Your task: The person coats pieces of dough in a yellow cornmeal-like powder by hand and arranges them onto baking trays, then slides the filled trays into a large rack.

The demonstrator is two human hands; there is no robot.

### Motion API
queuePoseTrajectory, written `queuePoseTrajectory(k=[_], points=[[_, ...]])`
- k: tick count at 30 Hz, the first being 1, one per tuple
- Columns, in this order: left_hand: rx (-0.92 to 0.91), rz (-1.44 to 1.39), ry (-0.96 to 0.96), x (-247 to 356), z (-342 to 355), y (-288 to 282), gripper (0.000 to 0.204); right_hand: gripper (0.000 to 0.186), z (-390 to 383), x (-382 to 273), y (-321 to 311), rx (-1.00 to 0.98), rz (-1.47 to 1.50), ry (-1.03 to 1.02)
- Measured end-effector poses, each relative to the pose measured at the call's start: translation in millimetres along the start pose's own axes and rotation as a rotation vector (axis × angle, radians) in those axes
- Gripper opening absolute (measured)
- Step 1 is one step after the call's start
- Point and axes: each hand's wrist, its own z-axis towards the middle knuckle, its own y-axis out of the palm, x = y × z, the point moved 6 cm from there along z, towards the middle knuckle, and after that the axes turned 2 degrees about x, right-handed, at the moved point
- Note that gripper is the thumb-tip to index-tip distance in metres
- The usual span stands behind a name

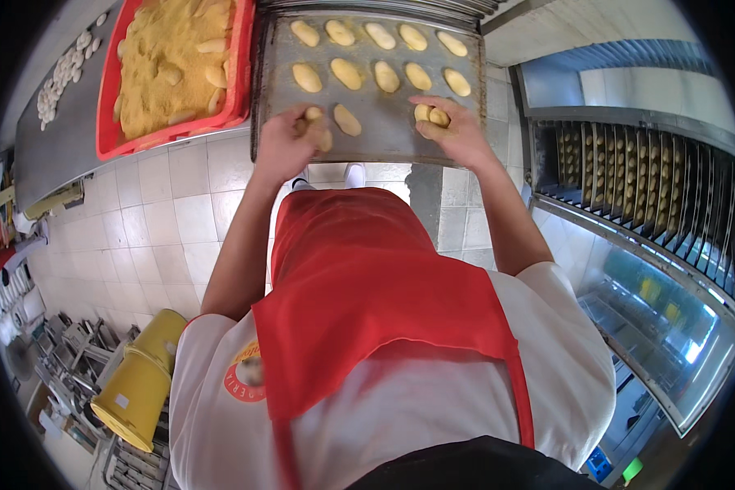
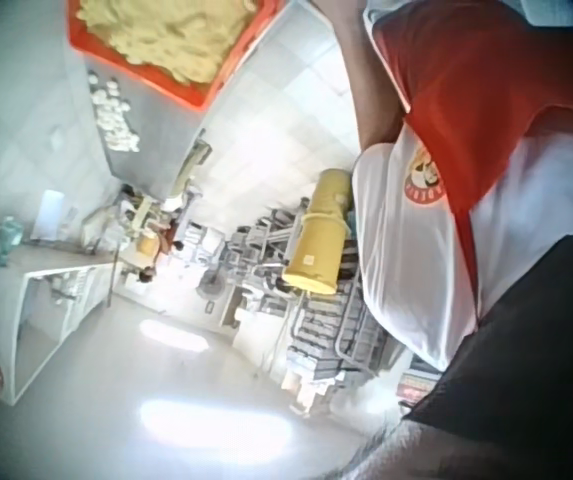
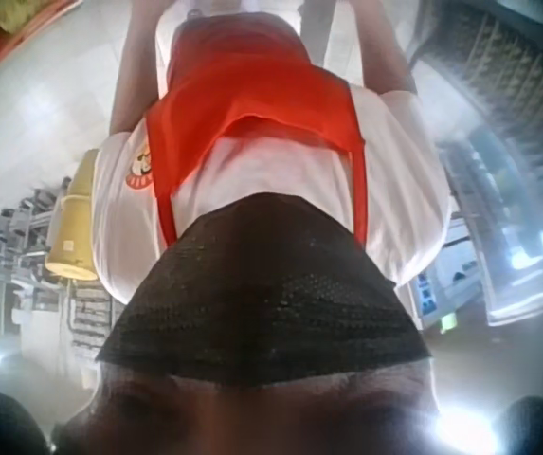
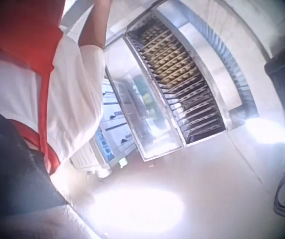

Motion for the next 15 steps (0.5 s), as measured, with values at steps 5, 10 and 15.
queuePoseTrajectory(k=[5, 10, 15], points=[[-0.171, 0.270, 0.177, 10, 25, 94, 0.034, 0.047, -1, 5, -6, 0.093, -0.230, -0.060], [-0.117, 0.590, 0.242, 26, 27, 114, 0.045, 0.041, -6, 51, -21, 0.210, -0.237, -0.124], [-0.113, 0.536, 0.088, 18, 29, 114, 0.056, 0.031, -37, 52, -51, 0.505, -0.215, -0.232]])
